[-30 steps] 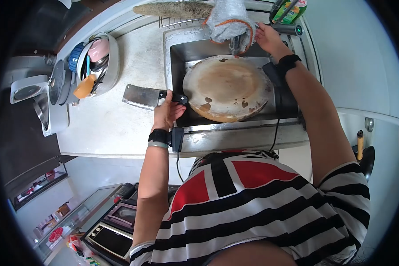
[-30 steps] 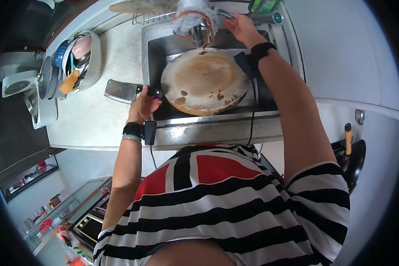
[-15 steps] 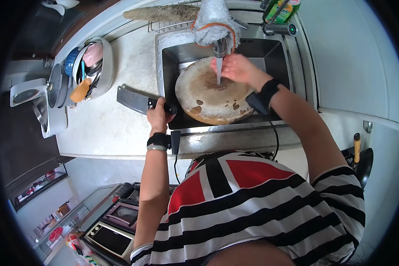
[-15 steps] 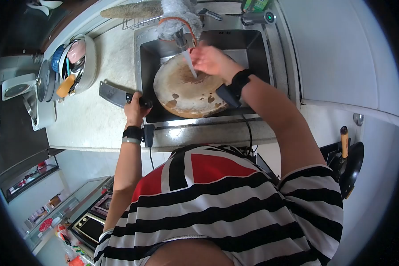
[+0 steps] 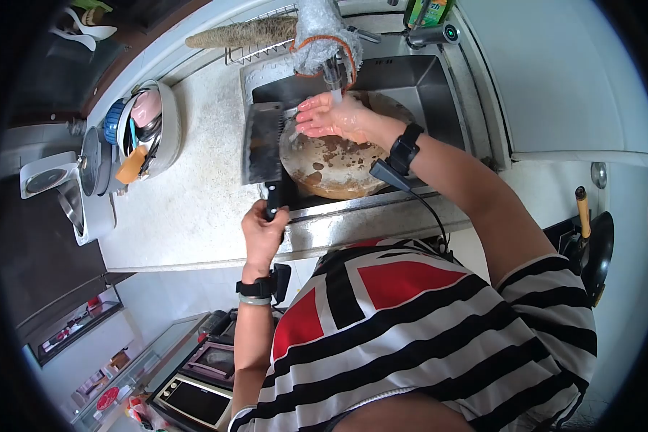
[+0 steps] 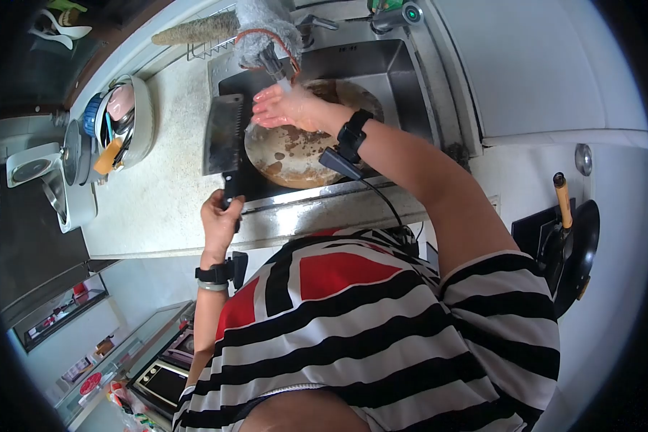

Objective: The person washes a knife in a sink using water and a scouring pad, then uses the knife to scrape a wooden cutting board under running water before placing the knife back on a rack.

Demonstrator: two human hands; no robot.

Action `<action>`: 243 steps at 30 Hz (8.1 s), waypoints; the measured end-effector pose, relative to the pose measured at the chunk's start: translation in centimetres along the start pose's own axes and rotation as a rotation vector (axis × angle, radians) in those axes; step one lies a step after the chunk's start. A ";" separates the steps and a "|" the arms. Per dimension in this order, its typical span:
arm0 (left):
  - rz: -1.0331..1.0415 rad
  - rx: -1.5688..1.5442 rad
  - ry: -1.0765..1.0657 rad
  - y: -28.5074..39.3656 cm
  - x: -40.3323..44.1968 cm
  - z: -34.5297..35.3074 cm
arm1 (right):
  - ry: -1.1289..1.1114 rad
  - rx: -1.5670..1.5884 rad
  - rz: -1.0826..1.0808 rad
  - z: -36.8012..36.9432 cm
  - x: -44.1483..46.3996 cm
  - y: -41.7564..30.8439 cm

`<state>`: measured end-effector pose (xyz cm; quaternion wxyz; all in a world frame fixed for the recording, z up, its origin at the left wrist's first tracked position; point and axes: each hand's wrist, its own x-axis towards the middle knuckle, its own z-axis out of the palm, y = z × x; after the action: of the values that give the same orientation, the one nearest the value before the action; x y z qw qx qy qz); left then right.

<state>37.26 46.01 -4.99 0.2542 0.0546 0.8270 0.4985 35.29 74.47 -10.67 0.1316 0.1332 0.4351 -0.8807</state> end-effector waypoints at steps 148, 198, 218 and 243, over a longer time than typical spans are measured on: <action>-0.624 -0.524 -0.397 -4.5 9.6 8.4 | 0.182 -1.163 0.326 -2.8 -2.5 0.9; -0.594 -0.513 -0.418 -3.0 11.0 8.4 | 0.694 -1.467 0.209 -17.4 -6.6 0.5; -0.598 -0.515 -0.425 -3.1 10.8 8.5 | 0.601 -1.254 0.473 -20.4 -7.1 0.1; -0.603 -0.506 -0.427 -4.7 11.2 8.6 | 0.484 -1.058 0.283 -6.5 -7.2 0.2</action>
<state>32.39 54.36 -16.29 0.5586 -0.1514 0.5869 0.5662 42.83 80.39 -12.16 0.1934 0.3029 0.8102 -0.4630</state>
